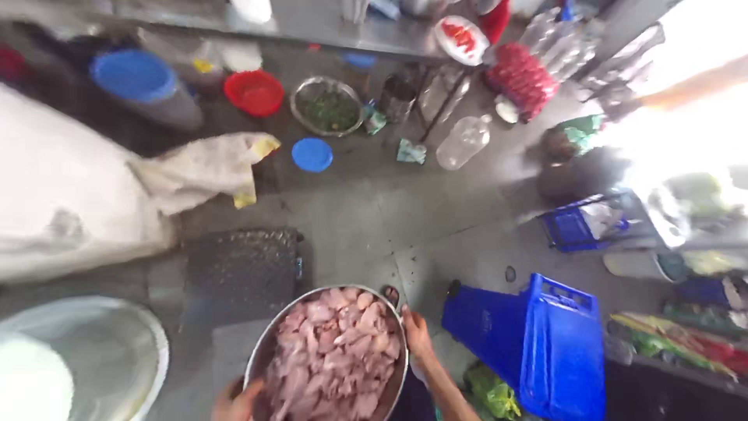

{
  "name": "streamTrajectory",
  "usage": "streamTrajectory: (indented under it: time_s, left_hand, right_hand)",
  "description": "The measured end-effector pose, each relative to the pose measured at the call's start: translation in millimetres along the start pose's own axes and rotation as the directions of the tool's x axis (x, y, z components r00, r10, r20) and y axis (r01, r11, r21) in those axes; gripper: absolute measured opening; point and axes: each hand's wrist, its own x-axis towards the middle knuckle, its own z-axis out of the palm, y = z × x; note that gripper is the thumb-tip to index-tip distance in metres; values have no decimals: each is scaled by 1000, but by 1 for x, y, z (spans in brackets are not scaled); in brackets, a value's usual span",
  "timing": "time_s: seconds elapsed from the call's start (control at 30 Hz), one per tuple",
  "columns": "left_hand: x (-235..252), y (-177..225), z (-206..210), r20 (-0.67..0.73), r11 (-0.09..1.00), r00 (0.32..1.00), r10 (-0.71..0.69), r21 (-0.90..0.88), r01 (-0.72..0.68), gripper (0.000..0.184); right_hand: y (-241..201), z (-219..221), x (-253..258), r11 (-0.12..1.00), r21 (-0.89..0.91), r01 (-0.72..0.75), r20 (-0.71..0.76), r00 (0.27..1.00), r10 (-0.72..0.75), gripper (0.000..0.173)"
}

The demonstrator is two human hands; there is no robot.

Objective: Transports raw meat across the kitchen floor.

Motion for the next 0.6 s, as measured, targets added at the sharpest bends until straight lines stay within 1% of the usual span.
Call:
streamTrajectory:
  time_s: [0.07,0.1,0.13,0.2,0.3,0.43,0.53,0.6]
  left_hand:
    - [60,-33,46,-94,999,995,-36,-30,33,48]
    - [93,-50,76,-141,997,988,-63,-59,55,49]
    - [120,-72,103,-175,992,978,-113,-83,100,49]
    - [176,-114,148,-181,976,961,-208,-106,191,50]
    - [251,-163,206,-133,952,946,-296,-126,280,52]
    - [340,-219,263,-123,891,888,-444,-172,421,47]
    - [399,-250,292,-102,887,895,-435,-218,407,45]
    - [420,-268,305,-96,885,892,-442,-209,416,49]
  right_hand:
    - [33,21,81,997,-53,-50,-10,999,50,53]
    - [47,32,127,993,-96,-61,-27,998,59,53]
    - [65,41,163,987,-135,-86,-50,996,80,53]
    - [97,59,232,973,-200,-118,-82,991,104,48]
    - [143,83,331,938,-326,-119,-72,992,101,44]
    - [205,118,440,875,-471,-117,-2,991,131,48]
    - [228,144,504,859,-507,-71,72,990,124,46]
    - [248,149,529,857,-512,-56,92,989,119,43]
